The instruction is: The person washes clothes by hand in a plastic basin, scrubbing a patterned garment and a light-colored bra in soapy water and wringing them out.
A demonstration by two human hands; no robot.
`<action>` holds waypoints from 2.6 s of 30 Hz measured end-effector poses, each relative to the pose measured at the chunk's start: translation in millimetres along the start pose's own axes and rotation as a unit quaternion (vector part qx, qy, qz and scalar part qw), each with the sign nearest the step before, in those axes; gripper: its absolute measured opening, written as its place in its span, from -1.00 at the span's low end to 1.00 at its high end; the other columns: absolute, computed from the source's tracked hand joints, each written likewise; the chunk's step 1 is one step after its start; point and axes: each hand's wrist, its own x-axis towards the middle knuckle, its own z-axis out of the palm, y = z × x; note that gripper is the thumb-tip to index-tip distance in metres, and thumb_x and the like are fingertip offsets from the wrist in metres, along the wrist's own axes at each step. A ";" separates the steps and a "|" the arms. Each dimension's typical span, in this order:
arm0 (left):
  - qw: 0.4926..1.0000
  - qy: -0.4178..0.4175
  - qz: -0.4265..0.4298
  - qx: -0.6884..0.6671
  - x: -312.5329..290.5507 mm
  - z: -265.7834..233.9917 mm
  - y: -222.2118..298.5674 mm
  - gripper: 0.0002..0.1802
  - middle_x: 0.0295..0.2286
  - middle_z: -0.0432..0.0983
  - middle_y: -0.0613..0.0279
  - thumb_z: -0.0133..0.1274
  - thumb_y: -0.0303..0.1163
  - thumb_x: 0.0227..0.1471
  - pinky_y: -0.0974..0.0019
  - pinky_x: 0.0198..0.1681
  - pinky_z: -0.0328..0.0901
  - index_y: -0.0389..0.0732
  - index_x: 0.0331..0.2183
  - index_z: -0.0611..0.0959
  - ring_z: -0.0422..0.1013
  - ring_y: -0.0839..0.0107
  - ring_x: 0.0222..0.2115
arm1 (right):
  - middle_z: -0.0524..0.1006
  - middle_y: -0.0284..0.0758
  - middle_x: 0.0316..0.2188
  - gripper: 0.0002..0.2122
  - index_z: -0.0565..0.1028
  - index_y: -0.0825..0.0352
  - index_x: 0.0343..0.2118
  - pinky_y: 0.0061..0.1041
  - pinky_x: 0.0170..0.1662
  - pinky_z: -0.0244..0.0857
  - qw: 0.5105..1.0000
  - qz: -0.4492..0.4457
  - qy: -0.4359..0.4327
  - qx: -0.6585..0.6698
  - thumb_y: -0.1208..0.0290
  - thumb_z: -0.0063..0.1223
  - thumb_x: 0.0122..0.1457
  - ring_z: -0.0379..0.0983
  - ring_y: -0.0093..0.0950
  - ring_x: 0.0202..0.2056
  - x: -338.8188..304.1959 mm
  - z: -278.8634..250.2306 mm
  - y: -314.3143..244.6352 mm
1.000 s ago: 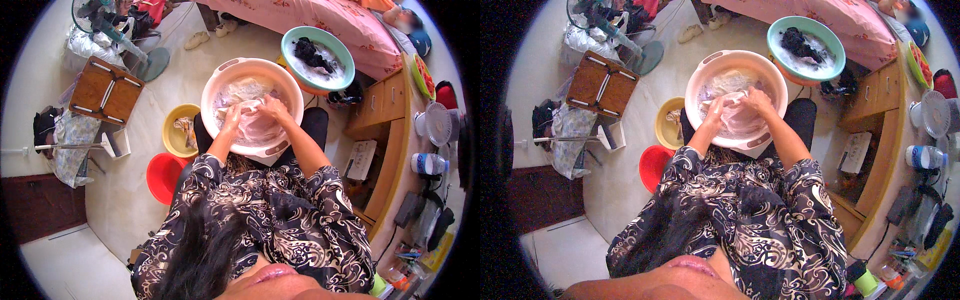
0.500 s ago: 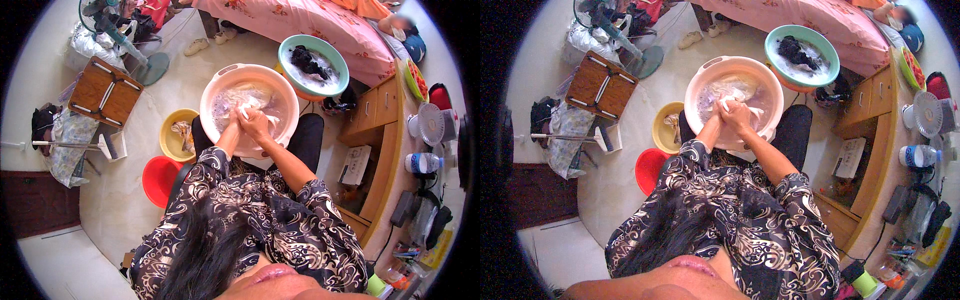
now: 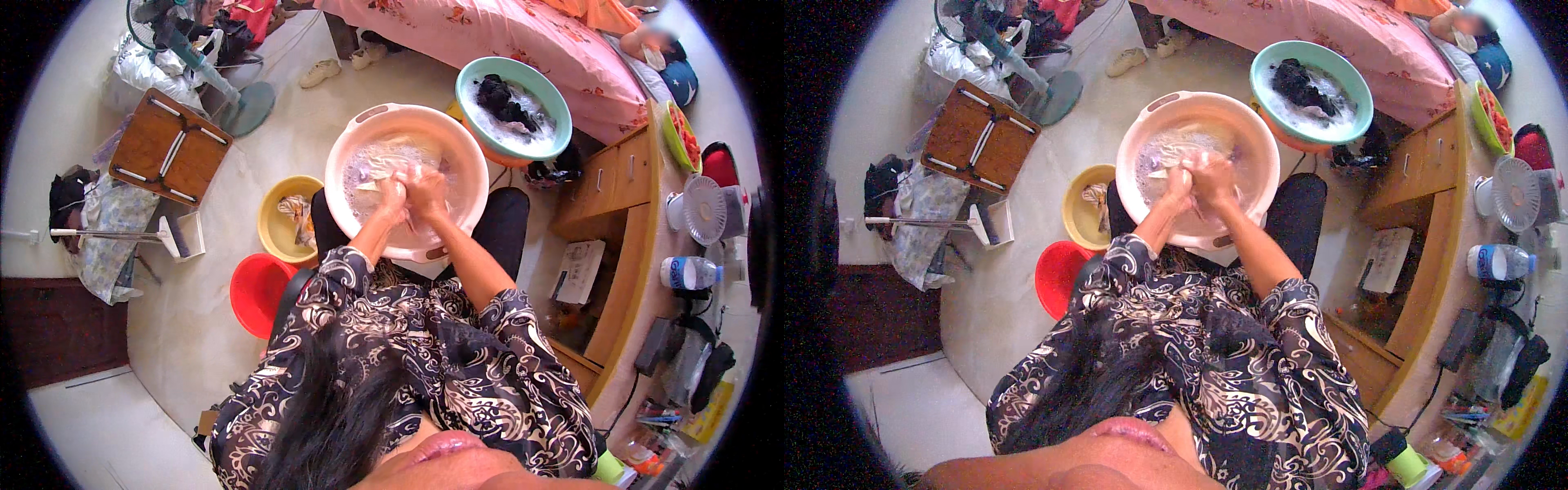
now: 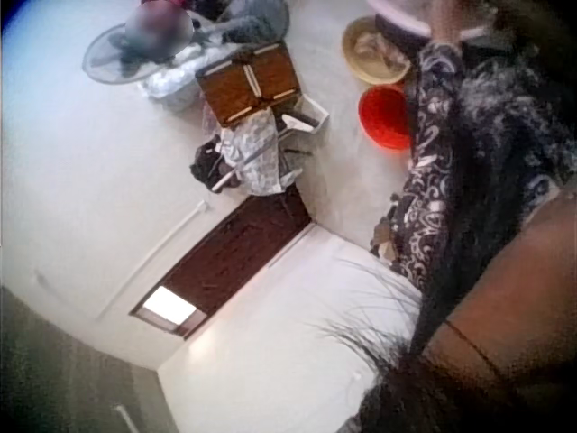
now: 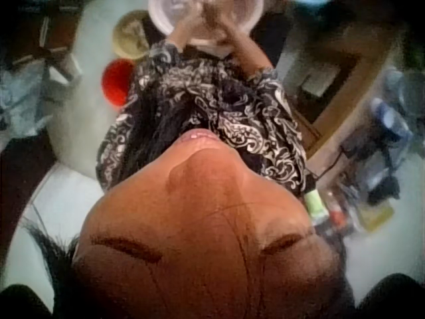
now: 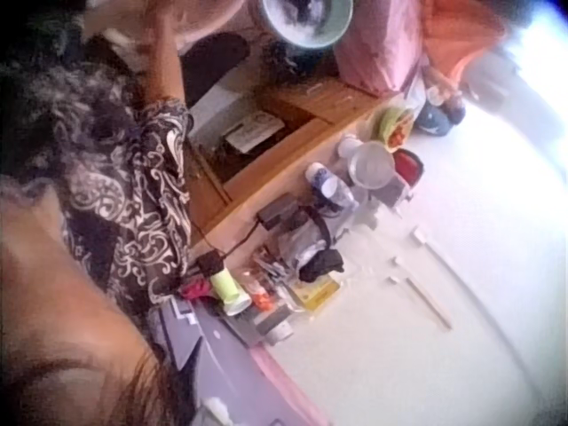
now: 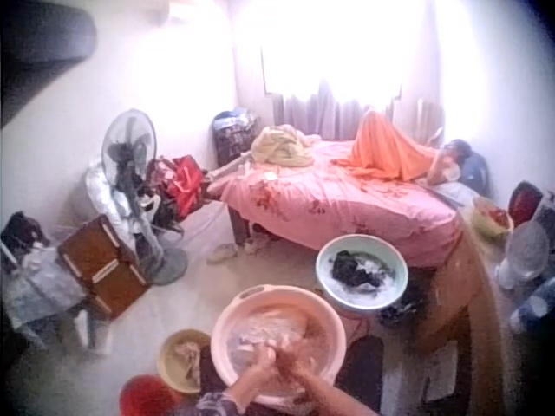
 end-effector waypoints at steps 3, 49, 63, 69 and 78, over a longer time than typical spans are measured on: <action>0.996 -0.004 0.022 0.090 11.0 -24.8 -0.6 -0.73 -0.42 0.45 0.35 -0.17 -0.20 0.26 0.22 -0.33 0.40 -0.11 -0.34 0.54 0.41 0.43 -0.39 | 0.51 0.04 -0.58 -0.58 0.58 0.41 -0.54 -0.16 -0.40 0.34 0.997 0.046 0.015 0.057 0.06 0.05 0.16 0.52 -0.03 -0.52 3.6 7.3 -12.7; 0.980 -0.094 -0.173 -0.029 2.9 -19.1 26.9 -0.23 0.07 0.39 0.22 -0.28 0.37 0.15 0.05 0.08 0.31 0.01 0.14 0.41 0.35 0.26 0.04 | 0.59 0.05 -0.29 -0.46 0.52 0.24 -0.05 -0.08 -0.13 0.36 0.993 0.061 -0.065 0.083 -0.15 0.02 0.12 0.53 0.04 -0.20 -20.9 0.1 -16.1; 0.988 -0.025 -0.101 -0.116 15.7 -15.6 1.3 -0.28 0.00 0.43 0.18 -0.28 0.30 0.21 0.10 0.06 0.32 -0.09 0.09 0.42 0.40 0.27 -0.03 | 0.58 0.00 -0.34 -0.50 0.61 0.25 -0.32 -0.01 -0.15 0.35 0.988 0.073 -0.106 -0.081 -0.08 -0.27 0.26 0.52 0.04 -0.26 -6.8 2.2 -22.5; 0.998 0.012 -0.034 0.044 0.2 -2.8 -2.6 -0.47 -0.01 0.42 0.16 -0.22 -0.02 0.30 0.13 0.05 0.32 -0.20 0.10 0.40 0.38 0.27 -0.01 | 0.58 0.04 -0.35 -0.53 0.61 0.28 -0.31 0.01 -0.11 0.35 0.997 0.068 -0.012 -0.044 -0.01 -0.26 0.29 0.52 0.08 -0.26 12.3 9.3 36.6; 0.989 -0.058 -0.106 0.084 -24.7 -36.3 35.5 -0.26 0.00 0.41 0.06 0.06 0.13 0.12 0.05 -0.15 0.42 -0.16 0.17 0.37 0.43 0.22 -0.07 | 0.30 0.06 0.16 -0.30 0.25 0.17 0.21 -0.01 0.18 0.16 0.978 0.155 -0.078 -0.113 -0.09 0.12 0.05 0.25 0.06 0.17 9.9 -8.3 28.0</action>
